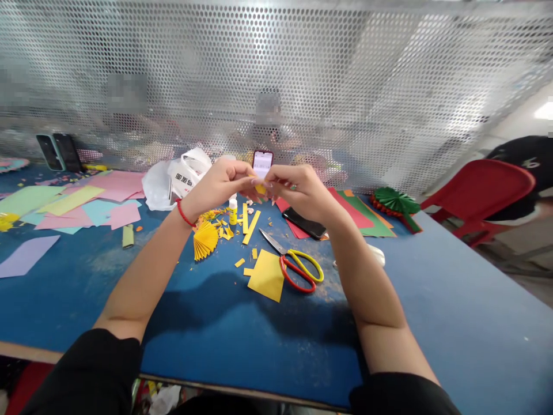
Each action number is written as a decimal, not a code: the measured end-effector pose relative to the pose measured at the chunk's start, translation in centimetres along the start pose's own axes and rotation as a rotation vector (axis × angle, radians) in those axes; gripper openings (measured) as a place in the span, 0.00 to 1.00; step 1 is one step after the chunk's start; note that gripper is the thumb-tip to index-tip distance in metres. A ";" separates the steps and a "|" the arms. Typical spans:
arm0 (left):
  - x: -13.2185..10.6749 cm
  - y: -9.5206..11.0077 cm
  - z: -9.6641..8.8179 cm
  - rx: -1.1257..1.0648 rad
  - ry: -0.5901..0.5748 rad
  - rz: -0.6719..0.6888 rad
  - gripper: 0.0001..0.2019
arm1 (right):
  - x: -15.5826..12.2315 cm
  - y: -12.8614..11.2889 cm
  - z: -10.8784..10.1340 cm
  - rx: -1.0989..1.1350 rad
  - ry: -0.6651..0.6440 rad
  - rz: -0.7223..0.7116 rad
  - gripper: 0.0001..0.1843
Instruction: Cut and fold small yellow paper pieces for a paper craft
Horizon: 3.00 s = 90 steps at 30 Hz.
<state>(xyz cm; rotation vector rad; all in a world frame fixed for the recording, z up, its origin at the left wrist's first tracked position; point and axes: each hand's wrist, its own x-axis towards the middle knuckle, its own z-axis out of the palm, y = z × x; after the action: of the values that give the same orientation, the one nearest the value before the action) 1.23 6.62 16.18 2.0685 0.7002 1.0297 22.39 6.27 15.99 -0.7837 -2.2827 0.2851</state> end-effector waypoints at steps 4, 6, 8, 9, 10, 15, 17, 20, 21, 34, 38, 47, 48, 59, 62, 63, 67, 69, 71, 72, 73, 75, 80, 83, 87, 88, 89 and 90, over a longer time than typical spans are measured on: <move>-0.2 0.3 -0.4 0.038 -0.122 0.006 0.16 | -0.3 -0.2 -0.7 0.139 -0.128 0.016 0.17; -0.4 0.5 -0.8 0.059 -0.143 0.009 0.15 | -0.7 -1.1 -1.4 0.098 -0.143 0.024 0.19; -0.7 0.7 -1.4 0.075 -0.127 0.003 0.13 | -1.2 -2.4 -2.2 -0.004 -0.125 0.032 0.22; -0.9 0.9 -1.8 0.084 -0.110 -0.005 0.13 | -1.5 -3.0 -2.7 -0.060 -0.119 0.037 0.22; -1.0 1.0 -2.2 0.096 -0.089 -0.013 0.13 | -1.8 -3.5 -3.1 -0.117 -0.120 0.044 0.23; -1.8 1.5 -4.4 0.159 -0.008 -0.013 0.13 | -4.5 -3.0 -2.9 -0.417 -0.348 0.138 0.20; -1.9 1.4 -5.2 0.161 0.014 -0.006 0.14 | -6.2 -1.7 -1.5 -0.542 -0.563 0.239 0.18; -2.0 1.1 -5.9 0.159 0.022 -0.015 0.16 | -9.2 0.2 1.2 -0.637 -0.834 0.379 0.15; -2.0 1.0 -6.0 0.156 0.022 -0.021 0.16 | -10.1 0.7 2.0 -0.627 -0.845 0.381 0.12; -1.1 0.3 -4.6 0.176 -0.159 -0.090 0.09 | -11.5 5.7 3.3 -0.268 -0.590 0.555 0.19; -1.0 0.2 -4.2 0.160 -0.141 -0.127 0.08 | -10.7 4.8 1.6 0.046 -0.562 0.574 0.26; -0.5 0.2 -2.1 -0.076 0.012 -0.208 0.09 | -5.6 -1.2 -1.7 0.790 -0.285 0.196 0.39; -0.7 0.5 -2.0 -0.103 0.079 -0.162 0.09 | -4.8 -1.6 -1.7 0.767 -0.223 0.189 0.37; -3.1 4.4 -0.6 -0.127 0.499 0.128 0.07 | -4.4 -4.9 -0.1 0.608 -0.097 0.326 0.21; -3.0 4.4 -0.4 -0.163 0.469 0.114 0.07 | -4.6 -5.3 -0.2 0.535 -0.080 0.328 0.22; -3.0 4.4 -0.3 -0.175 0.475 0.110 0.06 | -4.6 -5.3 -0.2 0.521 -0.065 0.331 0.22; -3.1 4.2 -0.3 -0.229 0.486 0.185 0.03 | -4.7 -5.2 -0.2 0.492 -0.035 0.320 0.23; -3.1 4.0 -0.4 -0.280 0.493 0.235 0.05 | -4.8 -5.0 -0.3 0.466 -0.043 0.298 0.23; -3.1 3.8 -0.6 -0.318 0.529 0.265 0.06 | -4.9 -4.9 -0.7 0.444 -0.049 0.293 0.23; -3.1 3.8 -0.6 -0.323 0.551 0.279 0.06 | -5.0 -4.9 -0.8 0.438 -0.053 0.299 0.23; -3.1 3.8 -0.7 -0.321 0.569 0.293 0.06 | -5.1 -5.0 -1.0 0.433 -0.057 0.306 0.23; -3.0 3.9 -0.6 -0.312 0.587 0.317 0.05 | -5.1 -5.1 -1.2 0.435 -0.069 0.315 0.23; -2.9 4.4 -0.1 -0.284 0.612 0.381 0.11 | -5.3 -5.5 -1.1 0.473 -0.101 0.324 0.23; -3.1 4.9 0.3 -0.212 0.627 0.434 0.20 | -5.3 -5.6 -0.9 0.509 -0.095 0.333 0.22; -3.5 5.7 1.2 -0.158 0.612 0.374 0.21 | -5.4 -5.7 -0.8 0.575 -0.090 0.352 0.22; -3.6 5.8 1.4 -0.161 0.606 0.361 0.21 | -5.4 -5.7 -0.8 0.586 -0.091 0.355 0.22; -3.6 5.9 1.5 -0.162 0.604 0.351 0.21 | -5.4 -5.6 -0.8 0.594 -0.091 0.356 0.22; -3.7 6.0 1.6 -0.161 0.603 0.342 0.21 | -5.4 -5.6 -0.8 0.600 -0.092 0.356 0.22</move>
<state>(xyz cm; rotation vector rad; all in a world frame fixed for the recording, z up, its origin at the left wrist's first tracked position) 1.51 -0.15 18.53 1.7708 0.5269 1.8812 23.48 -1.51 15.88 -0.8519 -1.9552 1.1265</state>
